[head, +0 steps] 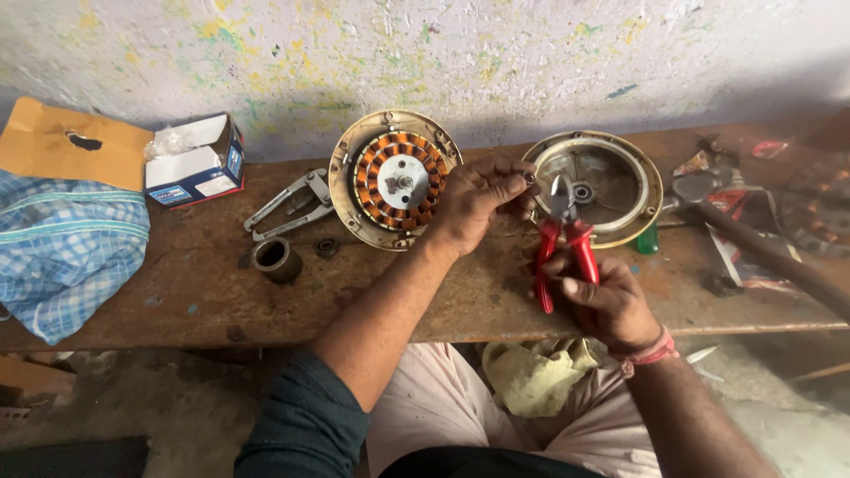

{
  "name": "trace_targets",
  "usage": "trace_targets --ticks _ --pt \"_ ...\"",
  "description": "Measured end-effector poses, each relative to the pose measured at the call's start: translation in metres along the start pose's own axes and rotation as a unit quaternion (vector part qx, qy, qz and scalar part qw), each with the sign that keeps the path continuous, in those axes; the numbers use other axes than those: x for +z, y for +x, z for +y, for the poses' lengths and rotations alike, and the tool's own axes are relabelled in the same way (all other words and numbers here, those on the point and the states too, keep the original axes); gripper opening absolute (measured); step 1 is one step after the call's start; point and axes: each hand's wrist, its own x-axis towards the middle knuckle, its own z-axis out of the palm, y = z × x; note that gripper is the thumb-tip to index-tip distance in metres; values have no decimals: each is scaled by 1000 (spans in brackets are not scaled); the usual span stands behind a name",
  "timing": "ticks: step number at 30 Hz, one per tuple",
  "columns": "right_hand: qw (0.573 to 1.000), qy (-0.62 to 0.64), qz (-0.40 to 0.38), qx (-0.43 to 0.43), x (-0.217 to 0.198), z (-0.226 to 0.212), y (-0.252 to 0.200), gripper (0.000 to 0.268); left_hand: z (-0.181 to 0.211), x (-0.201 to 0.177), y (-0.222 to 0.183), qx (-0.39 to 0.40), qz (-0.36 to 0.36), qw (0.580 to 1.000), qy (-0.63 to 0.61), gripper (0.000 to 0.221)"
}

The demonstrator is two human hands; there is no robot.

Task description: The person cleans a small metal part with a cloth, then uses pliers to adjust a component on the motor stator. They wipe the stator and rotor, then place the rotor into the stator housing.

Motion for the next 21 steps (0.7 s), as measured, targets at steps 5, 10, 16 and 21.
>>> trace_targets --ticks 5,10,16,21 --pt "997 -18 -64 30 6 -13 1 35 -6 0 1 20 45 997 -61 25" --pt "997 12 -61 38 6 -13 4 37 -15 0 -2 20 32 993 -108 22" --pt "997 -15 -45 56 -4 -6 2 37 -14 -3 -7 20 23 992 -119 18" --pt "997 1 -39 70 -7 -4 1 37 -11 -5 -9 42 16 996 -81 19"
